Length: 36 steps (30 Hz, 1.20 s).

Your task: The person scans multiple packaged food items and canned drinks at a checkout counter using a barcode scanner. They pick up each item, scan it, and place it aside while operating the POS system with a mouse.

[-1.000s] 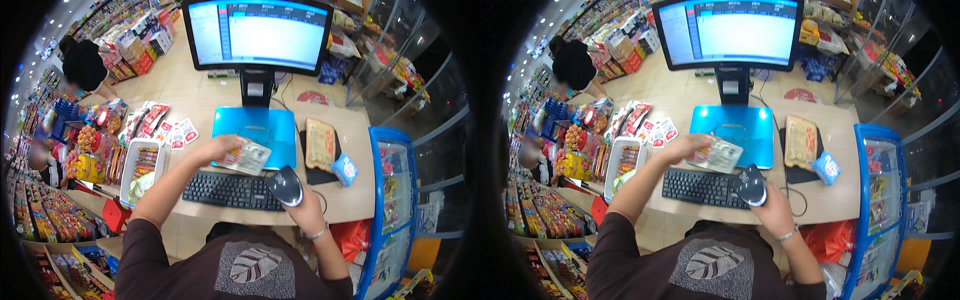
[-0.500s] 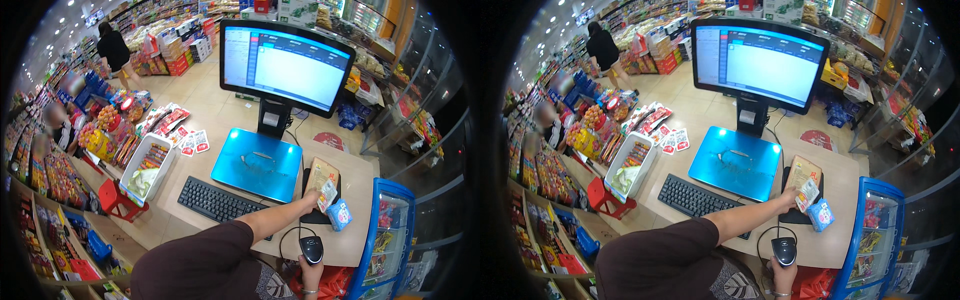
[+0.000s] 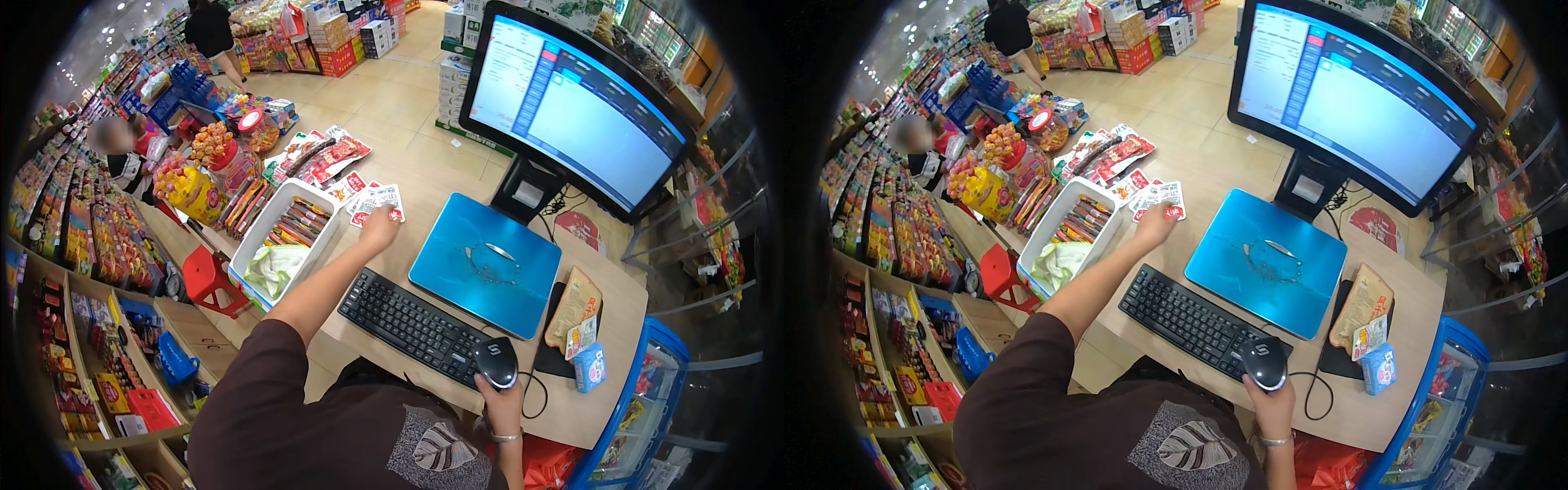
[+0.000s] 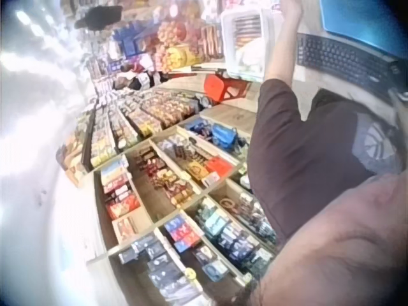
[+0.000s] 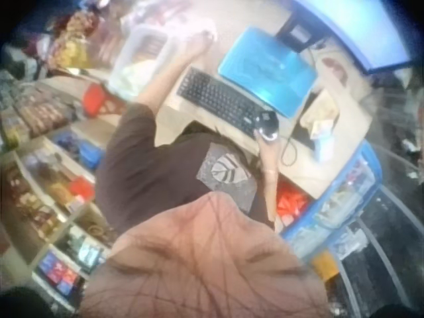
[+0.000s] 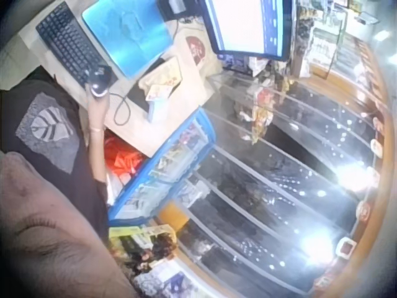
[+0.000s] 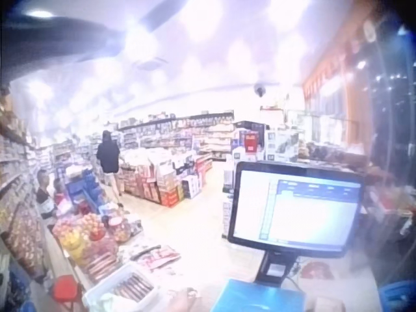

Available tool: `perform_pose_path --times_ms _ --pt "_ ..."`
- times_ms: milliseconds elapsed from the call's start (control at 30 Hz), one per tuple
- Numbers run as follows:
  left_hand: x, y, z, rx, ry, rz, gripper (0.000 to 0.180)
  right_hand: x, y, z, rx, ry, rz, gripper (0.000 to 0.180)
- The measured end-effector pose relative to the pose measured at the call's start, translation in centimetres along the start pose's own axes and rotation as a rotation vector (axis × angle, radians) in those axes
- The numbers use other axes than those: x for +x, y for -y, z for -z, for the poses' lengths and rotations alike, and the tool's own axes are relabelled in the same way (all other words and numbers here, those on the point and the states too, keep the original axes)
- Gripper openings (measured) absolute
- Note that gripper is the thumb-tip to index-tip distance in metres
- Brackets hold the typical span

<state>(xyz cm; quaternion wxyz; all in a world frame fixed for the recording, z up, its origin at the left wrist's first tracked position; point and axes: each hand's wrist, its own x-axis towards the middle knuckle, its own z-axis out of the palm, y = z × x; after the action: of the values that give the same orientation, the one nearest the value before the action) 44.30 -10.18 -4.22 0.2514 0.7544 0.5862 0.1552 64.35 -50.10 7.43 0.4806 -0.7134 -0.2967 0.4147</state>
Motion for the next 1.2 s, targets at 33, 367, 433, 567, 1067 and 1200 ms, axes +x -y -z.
perform_pose_path --times_ms 33,367,433,567,1067,1200 --pt "1.0 1.3 -0.4 0.016 -0.037 0.047 0.054 0.5 0.6 -1.6 0.001 0.019 0.003 0.032" --pt "6.2 1.6 -2.9 0.161 -0.091 0.474 0.084 2.9 4.7 -13.3 -0.223 0.126 0.041 0.036" --pt "6.0 2.1 -3.3 0.144 -0.099 0.399 0.076 2.9 4.1 -14.1 -0.267 0.118 0.035 0.035" --pt "6.3 5.1 -3.1 -0.257 -0.024 0.274 0.063 3.1 5.3 -15.2 -0.240 0.102 0.012 0.034" --pt "-8.0 -4.8 15.0 -0.823 0.762 -0.169 0.041 7.7 10.9 -14.4 0.326 0.321 -0.147 0.025" --pt "-10.3 -5.2 12.2 -0.962 0.696 -0.142 0.042 6.8 9.0 -12.7 0.434 0.414 -0.273 0.032"
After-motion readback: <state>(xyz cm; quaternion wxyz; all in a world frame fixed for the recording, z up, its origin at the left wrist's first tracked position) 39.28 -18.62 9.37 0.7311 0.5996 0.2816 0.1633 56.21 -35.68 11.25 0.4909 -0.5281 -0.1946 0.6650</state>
